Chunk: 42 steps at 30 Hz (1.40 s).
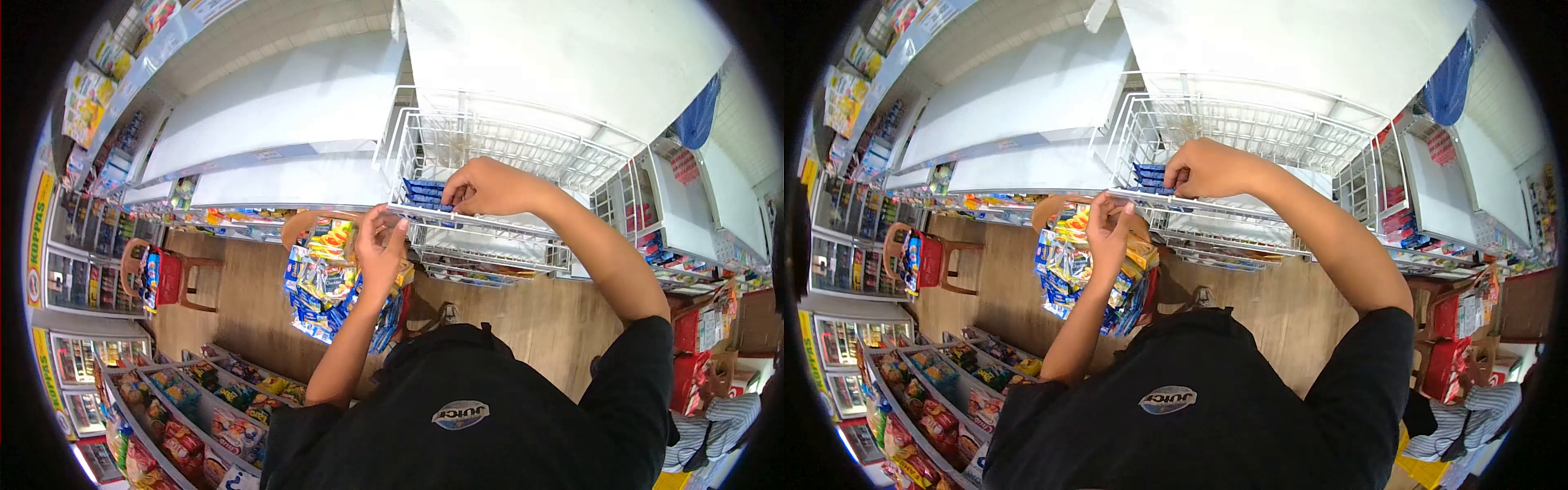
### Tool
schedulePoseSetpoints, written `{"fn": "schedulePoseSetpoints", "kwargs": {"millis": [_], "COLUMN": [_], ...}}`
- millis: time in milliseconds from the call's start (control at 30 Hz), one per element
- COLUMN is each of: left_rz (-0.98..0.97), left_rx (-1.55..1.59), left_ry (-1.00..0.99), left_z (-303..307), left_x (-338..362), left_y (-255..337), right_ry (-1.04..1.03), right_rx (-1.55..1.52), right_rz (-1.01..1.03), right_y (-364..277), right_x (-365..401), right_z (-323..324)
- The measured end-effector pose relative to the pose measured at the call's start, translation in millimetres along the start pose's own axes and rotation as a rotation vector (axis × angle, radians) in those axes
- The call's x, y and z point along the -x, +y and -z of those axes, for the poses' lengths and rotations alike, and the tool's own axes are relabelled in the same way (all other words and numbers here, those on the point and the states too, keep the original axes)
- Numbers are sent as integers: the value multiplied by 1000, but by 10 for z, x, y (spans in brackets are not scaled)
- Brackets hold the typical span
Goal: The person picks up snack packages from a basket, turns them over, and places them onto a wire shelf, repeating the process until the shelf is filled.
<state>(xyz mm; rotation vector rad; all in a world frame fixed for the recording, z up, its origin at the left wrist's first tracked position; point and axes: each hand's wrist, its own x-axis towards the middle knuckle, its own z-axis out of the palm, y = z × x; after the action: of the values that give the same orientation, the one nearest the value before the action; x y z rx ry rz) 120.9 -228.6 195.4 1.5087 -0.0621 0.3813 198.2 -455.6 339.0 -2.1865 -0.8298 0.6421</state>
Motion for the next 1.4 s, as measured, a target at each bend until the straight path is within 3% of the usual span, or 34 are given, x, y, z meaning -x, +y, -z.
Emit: {"fn": "schedulePoseSetpoints", "kwargs": {"millis": [100,300,500,733,933,1000,1400], "left_rz": [5,-1,15,-39,-2,2,88], "left_rx": [8,-9,54,30,138,125,143], "left_ry": [-14,-1,44,71,123,113,84], "left_z": [-9,12,52,187,233,240,334], "left_x": [-21,14,42,57,80,74,195], "left_y": [-49,-55,-46,-37,-20,-60,-267], "right_ry": [-56,-91,-73,5,48,-10,67], "right_rx": [-138,-125,-296,-257,-334,-559,-644], "right_rz": [-27,-55,-124,-124,-344,-511,-500], "right_y": [65,30,33,54,290,295,452], "right_x": [-15,-28,62,157,144,123,-130], "right_z": [-1,3,103,204,116,24,-207]}}
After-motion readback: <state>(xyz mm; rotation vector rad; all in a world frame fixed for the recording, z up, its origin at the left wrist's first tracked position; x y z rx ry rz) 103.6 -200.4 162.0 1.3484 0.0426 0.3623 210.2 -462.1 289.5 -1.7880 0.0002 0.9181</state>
